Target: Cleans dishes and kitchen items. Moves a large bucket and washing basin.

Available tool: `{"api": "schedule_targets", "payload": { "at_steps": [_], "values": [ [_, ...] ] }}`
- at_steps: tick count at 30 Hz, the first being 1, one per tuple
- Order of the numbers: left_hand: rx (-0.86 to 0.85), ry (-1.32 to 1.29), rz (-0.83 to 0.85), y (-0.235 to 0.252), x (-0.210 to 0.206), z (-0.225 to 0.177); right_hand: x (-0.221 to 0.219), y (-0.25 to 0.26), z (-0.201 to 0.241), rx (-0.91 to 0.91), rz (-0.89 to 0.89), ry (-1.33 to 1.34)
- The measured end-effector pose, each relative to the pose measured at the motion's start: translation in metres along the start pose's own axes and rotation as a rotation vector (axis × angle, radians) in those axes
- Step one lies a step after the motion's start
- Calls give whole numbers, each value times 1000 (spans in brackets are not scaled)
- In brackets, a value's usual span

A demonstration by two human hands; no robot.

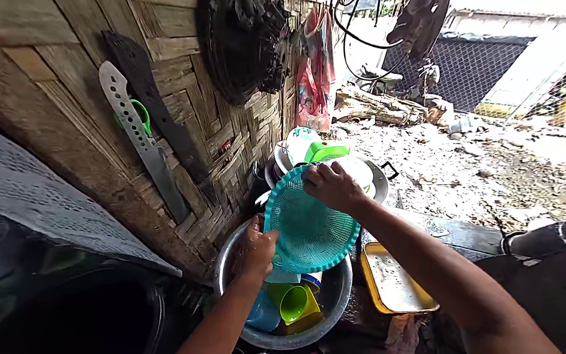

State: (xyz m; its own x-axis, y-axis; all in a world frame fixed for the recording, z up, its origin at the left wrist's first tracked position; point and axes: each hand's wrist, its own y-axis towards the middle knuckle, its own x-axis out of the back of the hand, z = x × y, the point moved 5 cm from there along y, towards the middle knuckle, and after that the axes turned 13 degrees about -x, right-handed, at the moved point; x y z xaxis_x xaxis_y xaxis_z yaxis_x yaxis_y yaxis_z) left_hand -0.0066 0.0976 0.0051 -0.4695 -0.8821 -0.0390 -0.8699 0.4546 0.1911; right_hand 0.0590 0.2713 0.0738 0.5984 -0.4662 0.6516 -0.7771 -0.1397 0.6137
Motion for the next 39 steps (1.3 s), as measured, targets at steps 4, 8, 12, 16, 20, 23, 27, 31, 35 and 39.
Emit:
{"api": "schedule_targets", "payload": {
  "at_steps": [4,8,12,16,20,23,27,31,35,39],
  "values": [
    [-143,-99,-107,2,6,-15,-12,-21,-1,-307,160,50],
    [-223,-138,-92,7,1,-14,-30,-55,34,-737,760,411],
    [-125,-141,-40,5,-23,1,-35,-39,65,-1068,715,1097],
    [-36,-84,38,4,-36,11,-5,-2,59,-1056,53,1467],
    [-86,-68,60,-4,-39,1,21,24,49,-626,-296,679],
    [-80,-61,50,-16,-32,-11,14,31,1,-797,-380,434],
    [-121,-31,19,-15,-29,-11,8,22,22,-711,-352,653],
    [-144,22,-13,-7,-31,-1,-4,21,47,-508,-361,647],
    [-267,-62,-102,-14,-24,5,-17,6,-29,-1033,-344,603],
    [-242,-8,90,-10,-23,5,-1,11,-42,-1094,-184,620]
  ]
}}
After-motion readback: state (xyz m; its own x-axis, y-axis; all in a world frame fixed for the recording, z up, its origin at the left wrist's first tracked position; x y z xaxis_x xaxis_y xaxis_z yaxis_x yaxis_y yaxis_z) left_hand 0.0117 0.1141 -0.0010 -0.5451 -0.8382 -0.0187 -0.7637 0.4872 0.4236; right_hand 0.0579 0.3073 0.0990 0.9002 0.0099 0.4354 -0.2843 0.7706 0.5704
